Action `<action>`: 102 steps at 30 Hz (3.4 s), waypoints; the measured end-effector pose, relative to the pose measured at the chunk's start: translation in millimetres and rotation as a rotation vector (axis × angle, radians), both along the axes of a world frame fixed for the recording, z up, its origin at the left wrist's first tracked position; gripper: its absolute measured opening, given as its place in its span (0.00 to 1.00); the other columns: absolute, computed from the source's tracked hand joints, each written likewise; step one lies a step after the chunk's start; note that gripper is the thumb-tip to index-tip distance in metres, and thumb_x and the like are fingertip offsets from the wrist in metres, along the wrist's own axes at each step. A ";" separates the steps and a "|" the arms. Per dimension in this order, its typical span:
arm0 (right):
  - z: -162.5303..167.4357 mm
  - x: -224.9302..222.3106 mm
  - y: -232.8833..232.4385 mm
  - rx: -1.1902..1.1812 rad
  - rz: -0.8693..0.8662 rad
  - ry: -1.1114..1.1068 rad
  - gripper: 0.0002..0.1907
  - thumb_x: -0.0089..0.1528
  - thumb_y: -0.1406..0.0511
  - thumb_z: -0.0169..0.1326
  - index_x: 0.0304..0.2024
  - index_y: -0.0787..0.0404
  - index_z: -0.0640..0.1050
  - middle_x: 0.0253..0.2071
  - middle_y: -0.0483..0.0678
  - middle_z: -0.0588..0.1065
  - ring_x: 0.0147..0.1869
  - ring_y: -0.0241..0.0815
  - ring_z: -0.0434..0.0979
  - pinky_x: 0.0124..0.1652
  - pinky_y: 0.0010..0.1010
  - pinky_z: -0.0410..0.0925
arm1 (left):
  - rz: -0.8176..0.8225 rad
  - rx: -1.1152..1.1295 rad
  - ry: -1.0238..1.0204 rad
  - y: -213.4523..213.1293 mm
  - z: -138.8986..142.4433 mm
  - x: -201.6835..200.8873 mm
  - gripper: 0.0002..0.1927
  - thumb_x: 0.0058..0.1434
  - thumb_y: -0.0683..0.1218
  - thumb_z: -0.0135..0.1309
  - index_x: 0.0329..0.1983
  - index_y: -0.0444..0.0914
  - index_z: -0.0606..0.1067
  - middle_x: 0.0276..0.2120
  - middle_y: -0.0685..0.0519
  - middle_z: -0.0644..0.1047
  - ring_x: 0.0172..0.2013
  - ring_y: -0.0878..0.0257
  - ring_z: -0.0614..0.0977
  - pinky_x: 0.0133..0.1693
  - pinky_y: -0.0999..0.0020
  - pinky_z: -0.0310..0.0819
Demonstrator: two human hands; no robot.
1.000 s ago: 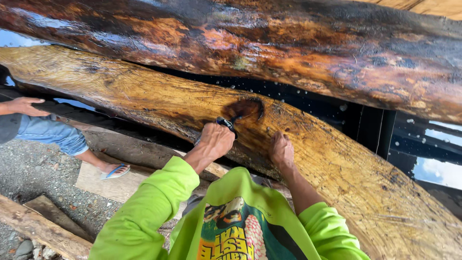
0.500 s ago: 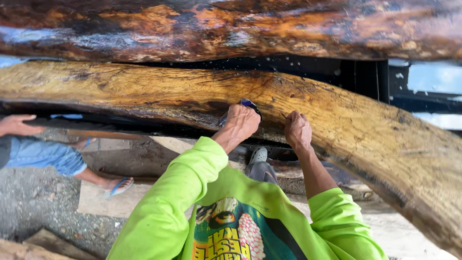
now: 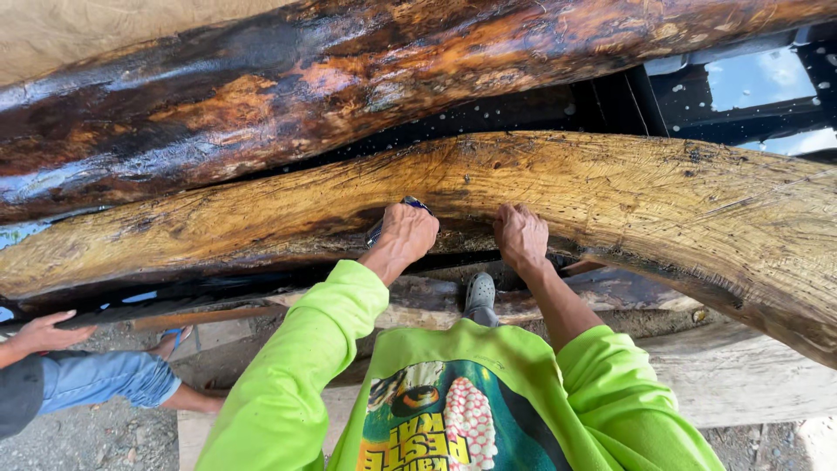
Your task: The person scoops dark liquid from a trough with a metal cup and pours it over large curved wooden beams, then rubs the wet surface by hand and scrubs sections with a brush, working along the beams and repeating the pour-and-scrub cycle on different areas.
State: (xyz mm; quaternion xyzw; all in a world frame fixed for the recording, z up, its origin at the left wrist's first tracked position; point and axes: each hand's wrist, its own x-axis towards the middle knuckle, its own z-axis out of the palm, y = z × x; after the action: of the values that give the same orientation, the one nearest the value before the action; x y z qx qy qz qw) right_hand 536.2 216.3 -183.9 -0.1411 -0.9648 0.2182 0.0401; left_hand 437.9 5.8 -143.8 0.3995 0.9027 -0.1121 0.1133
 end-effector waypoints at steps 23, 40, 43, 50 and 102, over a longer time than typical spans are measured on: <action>3.3 10.5 123.3 0.087 -0.209 -0.277 0.10 0.68 0.61 0.44 0.48 0.56 0.72 0.37 0.56 0.81 0.44 0.58 0.82 0.54 0.56 0.63 | -0.385 -0.122 0.033 208.4 65.8 15.0 0.09 0.63 0.46 0.52 0.35 0.46 0.84 0.28 0.58 0.81 0.34 0.60 0.81 0.33 0.55 0.67; -4.4 33.2 141.1 0.177 -0.143 -0.160 0.12 0.69 0.61 0.41 0.46 0.60 0.73 0.37 0.55 0.78 0.43 0.52 0.77 0.49 0.49 0.61 | -0.380 -0.275 -0.054 191.8 73.7 3.7 0.08 0.61 0.45 0.56 0.32 0.39 0.83 0.25 0.52 0.77 0.33 0.62 0.76 0.35 0.60 0.64; 7.4 42.2 140.0 0.177 -0.151 -0.162 0.12 0.69 0.59 0.43 0.43 0.59 0.73 0.37 0.54 0.78 0.43 0.50 0.77 0.46 0.46 0.61 | -0.328 -0.152 0.042 149.5 74.3 -2.0 0.06 0.59 0.43 0.56 0.33 0.39 0.83 0.28 0.51 0.80 0.35 0.60 0.81 0.34 0.59 0.69; 49.3 108.8 150.1 0.255 -0.281 -0.200 0.11 0.64 0.56 0.54 0.41 0.56 0.78 0.33 0.49 0.77 0.37 0.45 0.76 0.51 0.50 0.61 | -0.074 0.270 -0.025 47.4 81.6 18.4 0.10 0.65 0.49 0.53 0.39 0.38 0.79 0.34 0.40 0.79 0.33 0.46 0.85 0.34 0.50 0.79; 172.8 568.0 477.7 0.029 -1.005 0.312 0.12 0.70 0.58 0.52 0.49 0.53 0.82 0.34 0.44 0.71 0.32 0.41 0.70 0.30 0.30 0.69 | -1.029 -0.021 -0.227 637.7 312.7 457.1 0.12 0.57 0.43 0.47 0.38 0.39 0.81 0.33 0.45 0.81 0.37 0.50 0.84 0.44 0.51 0.76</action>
State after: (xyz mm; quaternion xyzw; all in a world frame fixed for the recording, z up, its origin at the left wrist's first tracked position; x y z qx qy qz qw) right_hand 1104.2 694.1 -11.1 -0.5516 -0.7638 0.1770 0.2847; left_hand 895.1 643.5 168.9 0.7996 0.5708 -0.1182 0.1446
